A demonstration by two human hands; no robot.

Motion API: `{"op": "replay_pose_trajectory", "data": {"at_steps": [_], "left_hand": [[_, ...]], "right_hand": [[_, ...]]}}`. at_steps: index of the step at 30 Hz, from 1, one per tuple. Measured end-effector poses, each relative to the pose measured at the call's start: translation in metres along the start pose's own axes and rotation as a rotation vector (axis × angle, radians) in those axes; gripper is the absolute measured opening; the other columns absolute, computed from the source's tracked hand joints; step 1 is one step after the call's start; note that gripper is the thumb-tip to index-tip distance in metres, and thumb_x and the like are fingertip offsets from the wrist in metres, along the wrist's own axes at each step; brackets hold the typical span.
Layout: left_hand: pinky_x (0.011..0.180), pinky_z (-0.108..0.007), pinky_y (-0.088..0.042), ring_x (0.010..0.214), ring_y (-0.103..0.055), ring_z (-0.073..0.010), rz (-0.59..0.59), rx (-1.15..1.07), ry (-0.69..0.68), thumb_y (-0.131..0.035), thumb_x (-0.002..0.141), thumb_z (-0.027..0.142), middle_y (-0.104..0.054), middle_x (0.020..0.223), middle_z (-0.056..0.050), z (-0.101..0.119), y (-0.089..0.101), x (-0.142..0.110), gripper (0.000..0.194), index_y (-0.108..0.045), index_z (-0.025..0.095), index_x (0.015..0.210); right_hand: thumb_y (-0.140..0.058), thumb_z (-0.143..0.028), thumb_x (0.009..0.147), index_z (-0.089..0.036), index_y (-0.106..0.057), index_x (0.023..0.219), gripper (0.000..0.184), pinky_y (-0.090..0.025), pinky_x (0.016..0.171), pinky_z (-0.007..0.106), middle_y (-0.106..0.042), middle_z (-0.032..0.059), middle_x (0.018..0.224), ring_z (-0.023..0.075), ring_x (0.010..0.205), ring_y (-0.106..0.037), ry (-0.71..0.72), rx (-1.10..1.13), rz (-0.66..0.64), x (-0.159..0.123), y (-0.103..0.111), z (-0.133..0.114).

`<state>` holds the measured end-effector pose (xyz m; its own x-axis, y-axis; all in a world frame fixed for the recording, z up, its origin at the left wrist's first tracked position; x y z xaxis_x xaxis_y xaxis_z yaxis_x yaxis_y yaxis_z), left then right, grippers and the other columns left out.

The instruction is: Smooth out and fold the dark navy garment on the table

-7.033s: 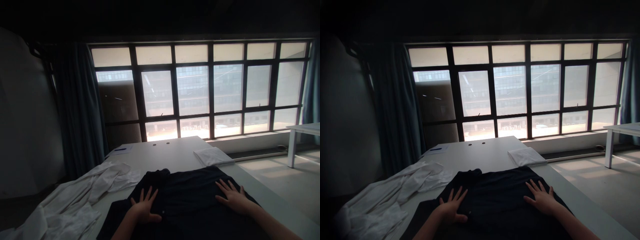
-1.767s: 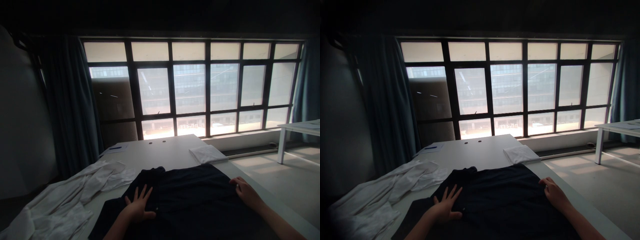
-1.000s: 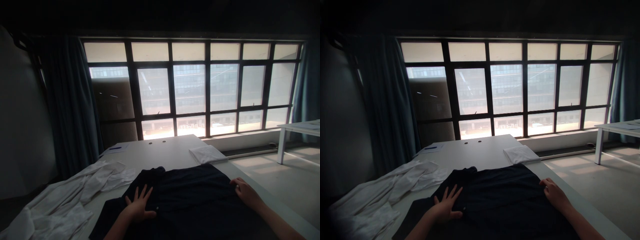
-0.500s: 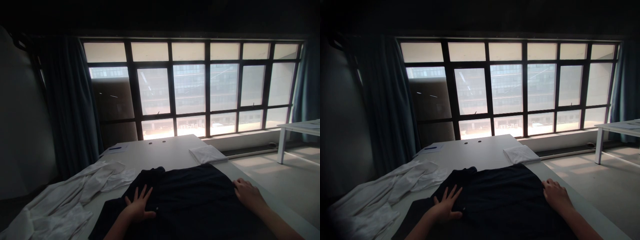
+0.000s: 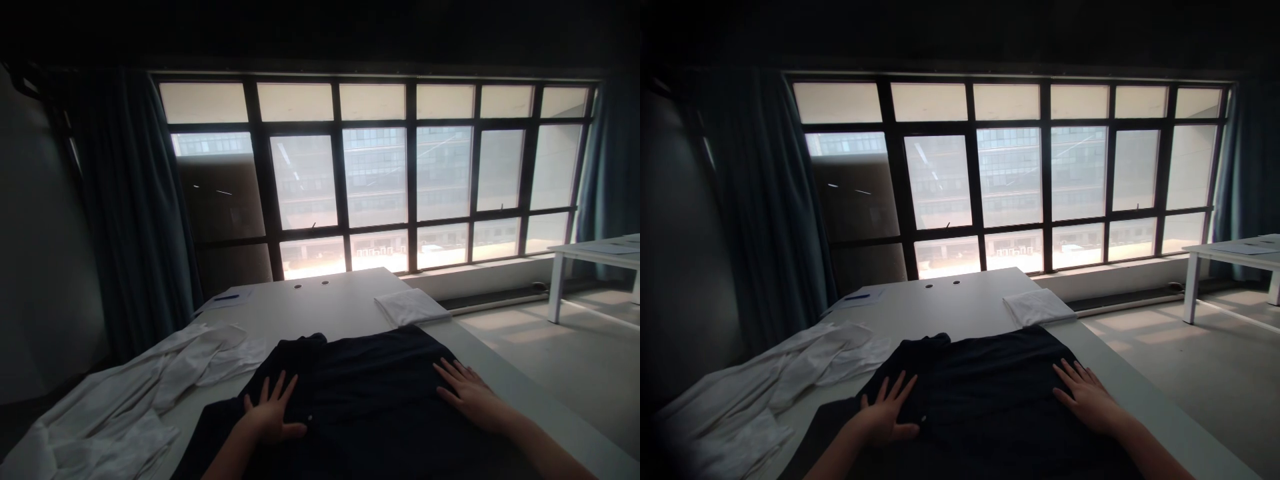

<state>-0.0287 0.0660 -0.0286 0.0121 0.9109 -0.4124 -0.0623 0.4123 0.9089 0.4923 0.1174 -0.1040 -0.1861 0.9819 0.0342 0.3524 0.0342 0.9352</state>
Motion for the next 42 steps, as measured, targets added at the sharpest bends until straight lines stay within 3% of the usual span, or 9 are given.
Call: {"op": "replay_pose_trajectory", "data": {"at_steps": [6, 10, 12, 15, 19, 25, 36, 40, 42], "left_hand": [[0.107, -0.083, -0.007, 0.151, 0.008, -0.0485, 0.022, 0.018, 0.006, -0.067, 0.071, 0.064, 0.013, 0.168, -0.006, -0.006, 0.002, 0.001, 0.115, -0.002, 0.033, 0.161], [0.106, -0.084, -0.004, 0.148, -0.009, -0.0566, 0.128, 0.072, 0.04, -0.071, 0.068, 0.066, -0.008, 0.167, -0.019, 0.016, 0.008, -0.013, 0.115, -0.018, 0.023, 0.161], [0.114, -0.076, -0.002, 0.151, -0.006, -0.049, 0.158, 0.038, -0.178, -0.067, 0.075, 0.07, -0.01, 0.168, -0.015, 0.051, 0.006, -0.021, 0.106, -0.022, 0.025, 0.161], [0.123, -0.062, -0.012, 0.155, -0.01, -0.0331, 0.11, -0.11, -0.556, -0.038, 0.098, 0.067, -0.012, 0.169, -0.002, 0.103, -0.007, -0.033, 0.069, -0.024, 0.038, 0.159], [0.122, -0.066, -0.006, 0.155, -0.005, -0.0339, 0.153, -0.073, -0.606, -0.039, 0.098, 0.068, -0.009, 0.169, -0.001, 0.122, -0.023, -0.028, 0.068, -0.022, 0.042, 0.158], [0.123, -0.063, -0.016, 0.154, -0.013, -0.0337, 0.231, -0.029, -0.645, -0.038, 0.099, 0.069, -0.012, 0.167, 0.001, 0.096, -0.029, -0.022, 0.067, -0.018, 0.045, 0.158], [0.121, -0.058, -0.029, 0.151, -0.026, -0.0327, 0.417, 0.05, -0.585, -0.041, 0.102, 0.061, -0.017, 0.165, 0.004, 0.002, -0.039, -0.028, 0.063, -0.013, 0.048, 0.157], [0.121, -0.058, -0.031, 0.15, -0.029, -0.0327, 0.437, 0.056, -0.562, -0.042, 0.102, 0.061, -0.018, 0.165, 0.004, -0.004, -0.041, -0.029, 0.064, -0.013, 0.048, 0.157], [0.121, -0.059, -0.029, 0.151, -0.027, -0.0326, 0.431, 0.054, -0.55, -0.04, 0.102, 0.062, -0.017, 0.165, 0.004, -0.003, -0.041, -0.028, 0.063, -0.013, 0.049, 0.157]], "right_hand": [[-0.035, -0.083, 0.086, -0.037, -0.032, 0.156, 0.085, -0.005, 0.118, 0.072, -0.019, 0.0007, 0.167, 0.0413, 0.153, -0.01, -0.159, -0.097, -0.011, -0.002, 0.004, 0.022], [-0.029, -0.087, 0.084, -0.036, -0.028, 0.157, 0.089, -0.005, 0.118, 0.073, -0.017, -0.0003, 0.167, 0.0429, 0.153, -0.007, -0.188, -0.156, -0.011, -0.003, 0.004, 0.02], [-0.027, -0.087, 0.084, -0.036, -0.026, 0.158, 0.09, -0.005, 0.118, 0.073, -0.016, -0.0009, 0.168, 0.0427, 0.153, -0.007, -0.19, -0.167, -0.026, -0.003, 0.004, 0.019], [-0.025, -0.087, 0.084, -0.038, -0.023, 0.158, 0.09, -0.007, 0.118, 0.072, -0.013, -0.002, 0.168, 0.0424, 0.153, -0.008, -0.202, -0.172, -0.043, -0.004, 0.005, 0.017], [-0.026, -0.087, 0.084, -0.037, -0.023, 0.158, 0.09, -0.007, 0.119, 0.071, -0.014, -0.0021, 0.168, 0.0415, 0.154, -0.008, -0.215, -0.172, -0.043, -0.005, 0.008, 0.015], [-0.026, -0.086, 0.084, -0.037, -0.027, 0.157, 0.088, -0.007, 0.119, 0.071, -0.016, -0.0031, 0.168, 0.0417, 0.153, -0.01, -0.217, -0.174, -0.008, -0.007, 0.008, 0.014], [-0.026, -0.083, 0.087, -0.036, -0.023, 0.159, 0.086, -0.01, 0.117, 0.073, -0.013, -0.0018, 0.168, 0.0421, 0.153, -0.01, -0.198, -0.194, -0.037, -0.009, 0.011, 0.012], [-0.032, -0.069, 0.092, -0.034, -0.033, 0.157, 0.073, -0.019, 0.107, 0.082, -0.019, 0.0024, 0.167, 0.0486, 0.15, -0.018, -0.309, -0.292, -0.09, -0.008, 0.023, -0.001], [-0.037, -0.055, 0.094, -0.028, -0.045, 0.152, 0.064, -0.016, 0.104, 0.085, -0.025, 0.0076, 0.166, 0.0523, 0.148, -0.02, -0.333, -0.414, -0.058, -0.007, 0.028, -0.025]]}}
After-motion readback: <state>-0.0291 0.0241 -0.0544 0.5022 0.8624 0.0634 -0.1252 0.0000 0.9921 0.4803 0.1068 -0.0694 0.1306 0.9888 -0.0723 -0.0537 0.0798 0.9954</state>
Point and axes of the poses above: each hand's wrist, its own x-axis towards the middle knuckle, its own y-axis out of the back of the hand, z = x × y, the point moved 6 cm from there along x, towards the middle knuckle
